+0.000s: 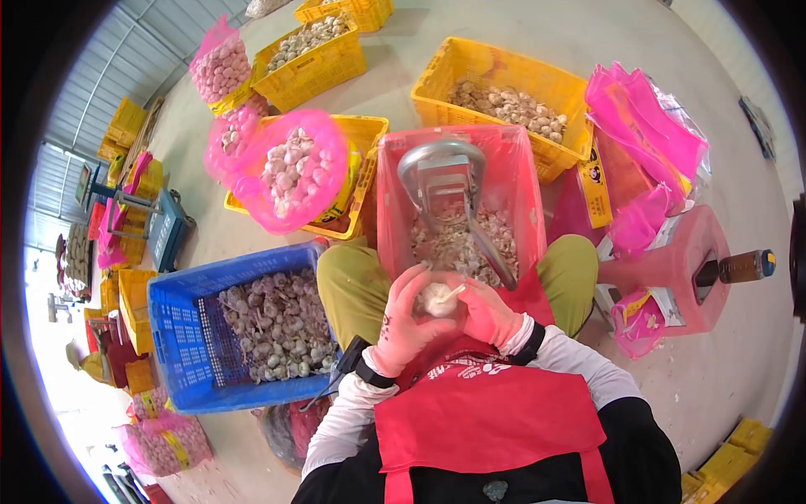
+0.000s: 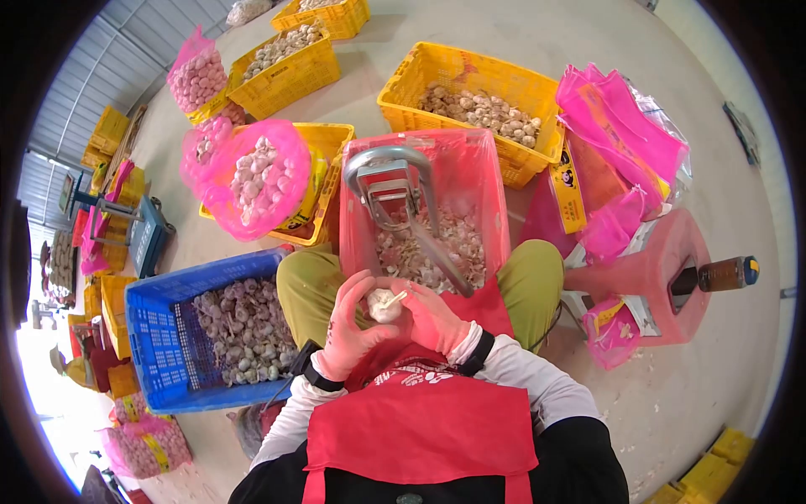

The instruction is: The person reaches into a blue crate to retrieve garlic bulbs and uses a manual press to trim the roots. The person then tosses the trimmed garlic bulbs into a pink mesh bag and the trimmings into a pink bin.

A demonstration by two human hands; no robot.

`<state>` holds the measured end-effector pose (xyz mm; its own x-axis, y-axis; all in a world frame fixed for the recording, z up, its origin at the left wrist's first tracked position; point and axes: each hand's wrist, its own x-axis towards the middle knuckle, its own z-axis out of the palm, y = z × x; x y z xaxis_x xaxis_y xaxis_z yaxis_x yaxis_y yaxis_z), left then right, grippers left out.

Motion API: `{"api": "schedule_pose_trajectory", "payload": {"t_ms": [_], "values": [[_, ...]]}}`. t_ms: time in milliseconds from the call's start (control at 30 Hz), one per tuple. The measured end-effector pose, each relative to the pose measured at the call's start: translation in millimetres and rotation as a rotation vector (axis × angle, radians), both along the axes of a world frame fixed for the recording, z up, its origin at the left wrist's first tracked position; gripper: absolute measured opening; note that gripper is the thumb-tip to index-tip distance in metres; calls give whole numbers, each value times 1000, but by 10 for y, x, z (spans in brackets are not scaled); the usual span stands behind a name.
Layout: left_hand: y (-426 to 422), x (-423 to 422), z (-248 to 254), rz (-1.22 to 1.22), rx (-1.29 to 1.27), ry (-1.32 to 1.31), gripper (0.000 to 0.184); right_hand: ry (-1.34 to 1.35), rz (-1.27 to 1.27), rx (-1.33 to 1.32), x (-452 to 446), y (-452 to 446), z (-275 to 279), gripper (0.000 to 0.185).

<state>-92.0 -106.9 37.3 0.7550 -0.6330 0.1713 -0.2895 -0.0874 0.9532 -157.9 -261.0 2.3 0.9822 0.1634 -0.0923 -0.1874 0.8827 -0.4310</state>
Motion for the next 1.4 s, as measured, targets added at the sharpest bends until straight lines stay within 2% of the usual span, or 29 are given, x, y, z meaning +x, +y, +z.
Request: {"api": "schedule_pose_trajectory", "payload": {"t_ms": [67, 200, 367, 433, 500, 533, 567, 600, 633, 667, 700, 733, 767, 800, 833, 867, 900, 967, 1000, 1033, 1067, 1100, 1133, 1167, 1233, 1267, 1333, 1400], "values": [[-7, -13, 6, 65, 168, -182, 66, 32, -17, -43, 18, 0, 10, 48], [-10, -19, -85, 158, 167, -276, 69, 11, -44, -229, 38, -42, 128, 48], [31, -2, -120, 96, 186, -308, 64, 7, -28, -177, 34, -32, 82, 46], [32, -11, -67, 57, 181, -230, 63, 21, -8, -187, 26, -43, 122, 45], [122, 35, -65, 42, 182, -153, 61, 243, 145, -271, -51, -98, 141, 42], [290, 134, -97, 15, 203, -72, 60, 225, 209, -195, -161, -173, -38, 28], [527, 230, -135, 3, 230, 13, 58, 288, 232, -405, -177, -242, 356, 22], [814, 337, -218, 133, 283, 149, 57, 368, 272, -424, -281, -367, 354, 24], [1079, 451, -292, 338, 158, 419, 49, 244, 479, -376, -504, -766, -234, 39], [1403, 642, -424, 458, 134, 271, 38, 581, 394, -573, -513, -812, 286, 38], [1753, 782, -498, 593, 33, 497, 34, 539, 389, -646, -597, -1027, 286, 39], [2107, 876, -683, 751, 15, 521, 35, 650, 292, -610, -665, -1259, 201, 36], [2458, 931, -869, 895, 22, 561, 38, 657, 198, -372, -650, -1504, 192, 34], [2882, 998, -1186, 996, -52, 641, 39, 632, 7, -412, -680, -1809, 20, 33], [3171, 1010, -1333, 1083, -106, 756, 34, 239, -134, -376, -529, -2146, -95, 29], [3431, 1009, -1519, 1183, -163, 833, 33, 213, -280, -454, -331, -2247, 256, 26], [3738, 1042, -1942, 1193, -165, 839, 33, 217, -268, -457, -251, -2320, 433, 26], [4445, 1096, -2682, 1183, 661, 527, 40, 157, -528, -468, -105, -2615, 661, 33], [4033, 1070, -2097, 1139, 946, 475, 49, 120, -656, -471, -13, -2769, 710, 37], [4072, 1099, -2174, 1150, 939, 485, 49, 81, -783, -472, 99, -2878, 719, 42], [4146, 1126, -2354, 1256, 986, 463, 50, 74, -769, -479, 115, -2944, 578, 42], [4201, 1160, -2488, 1359, 1033, 441, 52, 39, -619, -688, 3, -2988, 299, 44], [3898, 1198, -2175, 1416, 1040, 449, 51, 2, -464, -892, -104, -2970, 72, 45], [3756, 1273, -2014, 1420, 1029, 461, 51, 139, -483, -800, -161, -2746, -19, 46], [3588, 1478, -1884, 1253, 1028, 143, 51, 387, -473, -687, -327, -2363, -182, 46], [3523, 1618, -1899, 1256, 1018, 152, 51, 502, -443, -665, -439, -2260, -267, 45], [3431, 1919, -1960, 1114, 965, 132, 61, 732, -490, -707, -622, -1983, -352, 44], [3332, 2163, -2050, 1110, 911, 163, 67, 928, -542, -701, -748, -1803, -396, 43]]}}
